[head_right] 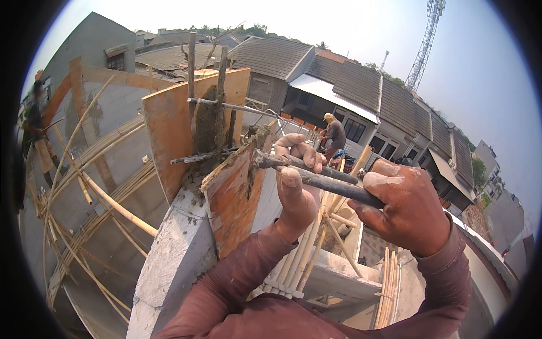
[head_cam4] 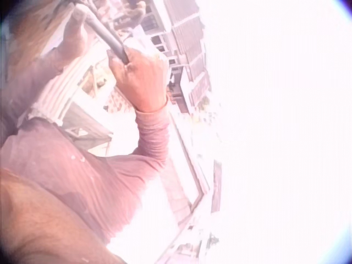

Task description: The person works on a construction site, using a pair of pliers to secure wire around a rebar frame and wooden formwork. They use their hands and the tool to twist and tighten the wire, stabilizing the structure at the top of a wall.

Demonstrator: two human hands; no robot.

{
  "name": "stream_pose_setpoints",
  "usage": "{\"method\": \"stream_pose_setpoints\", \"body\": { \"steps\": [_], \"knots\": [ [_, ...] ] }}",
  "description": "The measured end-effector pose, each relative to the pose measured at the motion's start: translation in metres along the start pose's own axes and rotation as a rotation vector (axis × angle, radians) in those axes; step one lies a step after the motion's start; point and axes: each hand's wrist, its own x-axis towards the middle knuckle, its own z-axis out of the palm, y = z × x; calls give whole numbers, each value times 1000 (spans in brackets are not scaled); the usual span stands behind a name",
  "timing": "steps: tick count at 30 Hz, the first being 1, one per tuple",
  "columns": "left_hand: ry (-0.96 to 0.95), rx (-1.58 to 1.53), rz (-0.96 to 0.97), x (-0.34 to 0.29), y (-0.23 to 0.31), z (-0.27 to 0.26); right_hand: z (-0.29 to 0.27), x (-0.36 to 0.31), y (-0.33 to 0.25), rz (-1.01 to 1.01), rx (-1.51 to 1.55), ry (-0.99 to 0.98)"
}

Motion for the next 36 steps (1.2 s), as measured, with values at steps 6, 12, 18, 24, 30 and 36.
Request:
{"method": "stream_pose_setpoints", "body": {
  "steps": [6,12,18,24,30,36],
  "knots": [
    [-20,-202,-48,2,1,21,28,3,13,-226,204,81],
    [47,24,-105,-11,4,51,51,-6,23,2,143,222],
    [130,-349,-530,-12,9,40,34,0,22,-60,-254,222],
    [-15,-395,-524,13,41,16,21,18,4,-118,-347,154],
    [-56,-293,-450,27,64,10,14,32,-21,-98,-360,146],
    [-55,-215,-402,25,60,-2,23,34,-29,-77,-300,76]
  ]
}}
